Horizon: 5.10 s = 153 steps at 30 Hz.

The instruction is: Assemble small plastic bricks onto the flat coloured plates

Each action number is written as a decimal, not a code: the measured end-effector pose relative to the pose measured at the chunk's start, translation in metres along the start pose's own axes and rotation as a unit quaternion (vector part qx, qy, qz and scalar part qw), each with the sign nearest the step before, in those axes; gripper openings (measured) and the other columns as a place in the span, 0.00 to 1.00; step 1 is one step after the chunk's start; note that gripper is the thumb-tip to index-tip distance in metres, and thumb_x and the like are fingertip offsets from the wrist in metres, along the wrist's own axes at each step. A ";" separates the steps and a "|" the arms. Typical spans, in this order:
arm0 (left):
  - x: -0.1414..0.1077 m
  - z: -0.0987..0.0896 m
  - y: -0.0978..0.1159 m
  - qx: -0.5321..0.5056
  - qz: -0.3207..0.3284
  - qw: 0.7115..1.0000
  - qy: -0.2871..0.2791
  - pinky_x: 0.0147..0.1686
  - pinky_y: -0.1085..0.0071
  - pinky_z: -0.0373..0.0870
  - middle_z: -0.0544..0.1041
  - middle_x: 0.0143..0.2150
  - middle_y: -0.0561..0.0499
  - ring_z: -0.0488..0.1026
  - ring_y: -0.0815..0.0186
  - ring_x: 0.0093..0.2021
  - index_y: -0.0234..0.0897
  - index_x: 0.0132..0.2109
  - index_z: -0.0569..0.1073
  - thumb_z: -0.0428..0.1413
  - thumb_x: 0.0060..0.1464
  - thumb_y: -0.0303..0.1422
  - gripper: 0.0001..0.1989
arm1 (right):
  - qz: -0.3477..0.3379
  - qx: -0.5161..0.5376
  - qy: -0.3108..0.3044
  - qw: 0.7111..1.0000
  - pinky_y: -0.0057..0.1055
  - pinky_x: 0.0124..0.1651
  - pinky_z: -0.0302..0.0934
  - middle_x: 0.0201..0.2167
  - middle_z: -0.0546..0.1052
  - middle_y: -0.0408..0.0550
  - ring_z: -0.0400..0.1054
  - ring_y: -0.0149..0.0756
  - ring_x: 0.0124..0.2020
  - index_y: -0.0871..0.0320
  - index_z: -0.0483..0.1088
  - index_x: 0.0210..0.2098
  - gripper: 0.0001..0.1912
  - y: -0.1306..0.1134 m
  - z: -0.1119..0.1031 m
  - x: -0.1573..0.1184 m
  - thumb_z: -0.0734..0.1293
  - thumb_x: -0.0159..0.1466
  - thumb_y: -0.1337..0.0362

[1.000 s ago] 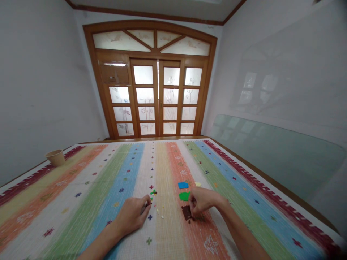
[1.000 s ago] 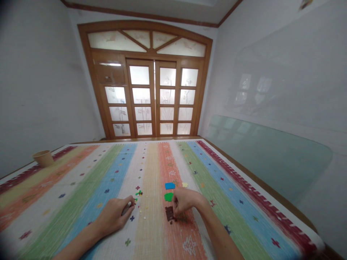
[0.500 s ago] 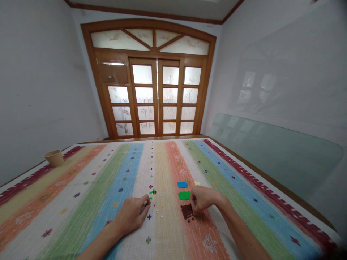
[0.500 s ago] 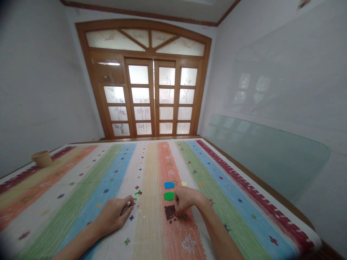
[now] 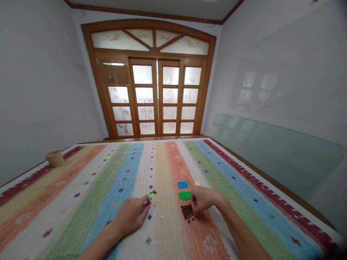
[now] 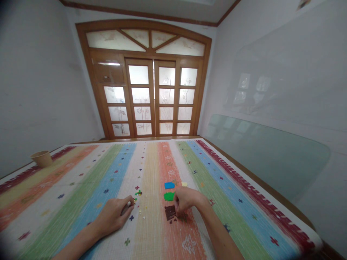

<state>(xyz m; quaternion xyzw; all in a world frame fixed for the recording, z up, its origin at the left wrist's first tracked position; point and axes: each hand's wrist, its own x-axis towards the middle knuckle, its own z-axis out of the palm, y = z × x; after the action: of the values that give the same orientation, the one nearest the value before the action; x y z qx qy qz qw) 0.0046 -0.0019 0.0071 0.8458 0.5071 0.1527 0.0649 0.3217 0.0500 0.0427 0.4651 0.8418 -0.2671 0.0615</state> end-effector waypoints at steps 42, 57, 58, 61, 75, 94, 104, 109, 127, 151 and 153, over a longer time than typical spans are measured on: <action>-0.004 0.002 -0.005 0.040 -0.018 0.999 0.024 0.30 0.68 0.59 0.76 0.27 0.50 0.74 0.59 0.29 0.40 0.41 0.72 0.48 0.55 0.30 0.10 | -0.099 0.022 0.186 0.977 0.24 0.28 0.48 0.23 0.74 0.42 0.64 0.29 0.25 0.57 0.79 0.33 0.07 -0.033 0.019 0.018 0.70 0.54 0.69; -0.002 -0.002 -0.002 0.043 -0.064 0.997 0.012 0.32 0.69 0.60 0.77 0.28 0.50 0.74 0.60 0.31 0.40 0.41 0.73 0.50 0.55 0.32 0.09 | -0.088 0.005 0.183 0.979 0.25 0.29 0.50 0.24 0.76 0.44 0.65 0.30 0.26 0.57 0.80 0.34 0.08 -0.038 0.017 0.014 0.69 0.54 0.68; -0.002 -0.002 -0.002 0.044 -0.067 0.997 0.011 0.32 0.69 0.60 0.77 0.29 0.50 0.74 0.60 0.31 0.40 0.41 0.73 0.50 0.55 0.32 0.09 | -0.088 0.004 0.183 0.979 0.25 0.29 0.50 0.24 0.76 0.44 0.65 0.30 0.26 0.57 0.80 0.34 0.08 -0.038 0.017 0.014 0.69 0.54 0.68; -0.002 -0.003 -0.001 0.049 -0.075 0.996 0.007 0.32 0.69 0.60 0.77 0.29 0.50 0.74 0.60 0.31 0.40 0.41 0.73 0.51 0.55 0.33 0.09 | -0.087 0.000 0.179 0.980 0.25 0.29 0.50 0.24 0.76 0.44 0.66 0.30 0.26 0.57 0.79 0.34 0.08 -0.037 0.016 0.014 0.69 0.55 0.67; -0.003 -0.004 0.001 0.027 -0.046 0.998 0.025 0.31 0.70 0.59 0.77 0.27 0.50 0.73 0.61 0.29 0.40 0.37 0.72 0.52 0.52 0.30 0.06 | -0.088 0.000 0.181 0.979 0.25 0.28 0.51 0.23 0.77 0.44 0.67 0.31 0.26 0.57 0.79 0.33 0.09 -0.042 0.016 0.012 0.68 0.54 0.70; -0.004 -0.008 -0.004 0.018 -0.035 0.999 0.023 0.31 0.70 0.58 0.75 0.25 0.52 0.72 0.63 0.28 0.40 0.38 0.74 0.52 0.53 0.31 0.07 | -0.082 0.007 0.182 0.980 0.25 0.28 0.51 0.22 0.75 0.43 0.65 0.30 0.25 0.57 0.80 0.34 0.09 -0.049 0.015 0.009 0.68 0.54 0.70; -0.009 0.001 -0.001 -0.009 0.055 0.994 0.092 0.30 0.73 0.60 0.72 0.20 0.56 0.69 0.68 0.22 0.41 0.41 0.77 0.52 0.59 0.34 0.09 | -0.101 0.005 0.232 0.967 0.26 0.31 0.49 0.22 0.74 0.42 0.65 0.30 0.25 0.55 0.78 0.37 0.08 -0.059 0.026 0.015 0.68 0.59 0.66; -0.011 0.005 -0.001 -0.007 0.088 0.989 0.118 0.31 0.73 0.62 0.72 0.20 0.56 0.69 0.69 0.22 0.43 0.40 0.78 0.52 0.62 0.36 0.10 | -0.144 0.009 0.257 0.956 0.26 0.31 0.49 0.21 0.75 0.42 0.65 0.29 0.24 0.55 0.78 0.39 0.08 -0.069 0.035 0.016 0.67 0.61 0.65; -0.013 0.009 0.006 -0.011 0.161 0.974 0.161 0.30 0.73 0.62 0.77 0.24 0.54 0.71 0.70 0.22 0.42 0.41 0.76 0.50 0.67 0.36 0.11 | -0.211 0.007 0.301 0.930 0.26 0.33 0.55 0.26 0.81 0.45 0.73 0.33 0.25 0.53 0.77 0.44 0.10 -0.075 0.062 0.025 0.67 0.64 0.62; -0.009 0.002 0.001 0.042 0.111 0.975 0.189 0.26 0.73 0.60 0.71 0.19 0.58 0.70 0.68 0.19 0.42 0.43 0.74 0.49 0.64 0.36 0.09 | -0.257 0.036 0.410 0.874 0.25 0.25 0.50 0.13 0.68 0.37 0.60 0.27 0.15 0.56 0.77 0.36 0.07 -0.081 0.061 0.024 0.66 0.61 0.66; -0.008 0.003 -0.002 0.047 0.077 0.981 0.169 0.26 0.73 0.60 0.72 0.19 0.57 0.71 0.67 0.20 0.41 0.42 0.74 0.49 0.64 0.35 0.10 | -0.263 0.032 0.424 0.866 0.25 0.25 0.50 0.13 0.68 0.37 0.59 0.27 0.15 0.56 0.77 0.35 0.07 -0.082 0.058 0.023 0.66 0.62 0.66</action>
<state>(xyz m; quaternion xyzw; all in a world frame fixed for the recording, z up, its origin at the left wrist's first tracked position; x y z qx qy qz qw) 0.0005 -0.0074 0.0022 0.8467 0.4504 0.2736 -0.0738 0.2337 0.0033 0.0170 0.2963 0.8690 -0.0769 -0.3888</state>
